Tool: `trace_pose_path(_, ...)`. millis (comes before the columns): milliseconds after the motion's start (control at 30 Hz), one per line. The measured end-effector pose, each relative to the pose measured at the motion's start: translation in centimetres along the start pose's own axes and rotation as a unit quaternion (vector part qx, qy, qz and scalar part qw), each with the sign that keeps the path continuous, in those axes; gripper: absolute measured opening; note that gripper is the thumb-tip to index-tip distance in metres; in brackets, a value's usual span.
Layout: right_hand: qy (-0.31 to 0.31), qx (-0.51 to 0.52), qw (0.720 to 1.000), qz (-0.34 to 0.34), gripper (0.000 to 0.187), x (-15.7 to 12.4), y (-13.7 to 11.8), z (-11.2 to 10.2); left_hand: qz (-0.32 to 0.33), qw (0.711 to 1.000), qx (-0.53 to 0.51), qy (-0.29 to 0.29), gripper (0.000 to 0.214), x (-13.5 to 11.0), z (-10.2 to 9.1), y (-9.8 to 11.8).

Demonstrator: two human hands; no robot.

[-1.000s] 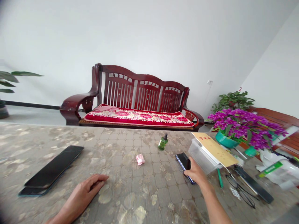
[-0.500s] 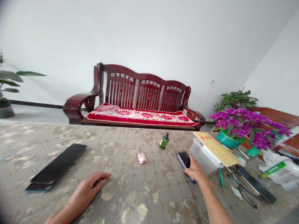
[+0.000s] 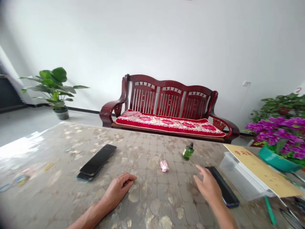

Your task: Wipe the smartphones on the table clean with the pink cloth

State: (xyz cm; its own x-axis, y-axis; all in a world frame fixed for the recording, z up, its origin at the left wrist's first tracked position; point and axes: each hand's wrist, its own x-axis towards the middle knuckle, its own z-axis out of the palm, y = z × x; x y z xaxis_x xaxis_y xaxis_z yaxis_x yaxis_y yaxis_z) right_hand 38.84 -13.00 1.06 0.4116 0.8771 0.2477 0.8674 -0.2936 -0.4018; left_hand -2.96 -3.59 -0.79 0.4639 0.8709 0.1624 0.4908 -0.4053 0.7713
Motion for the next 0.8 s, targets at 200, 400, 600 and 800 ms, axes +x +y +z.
trace_pose_path(200, -0.066, 0.101, 0.99, -0.078, 0.053, 0.0, -9.9, 6.7, 0.002, 1.0, -0.021, 0.018, 0.028, -0.3, -0.1, 0.5)
trace_pose_path(400, -0.033, 0.082, 0.985, -0.15, 0.037, 1.7, -11.9, 10.3, 0.004, 0.996, -0.043, 0.078, 0.024, -0.4, -0.1, 0.7)
trace_pose_path(600, 0.054, 0.124, 0.978, -0.161, 0.035, 1.3, -11.8, 11.6, -0.036, 0.991, 0.042, 0.12, 0.026, 0.6, -2.2, -0.2)
trace_pose_path(800, 0.089, 0.179, 0.968, -0.151, 0.042, 1.3, -11.7, 11.5, -0.145, 0.925, 0.327, 0.126, 0.04, 2.2, -7.8, -1.3)
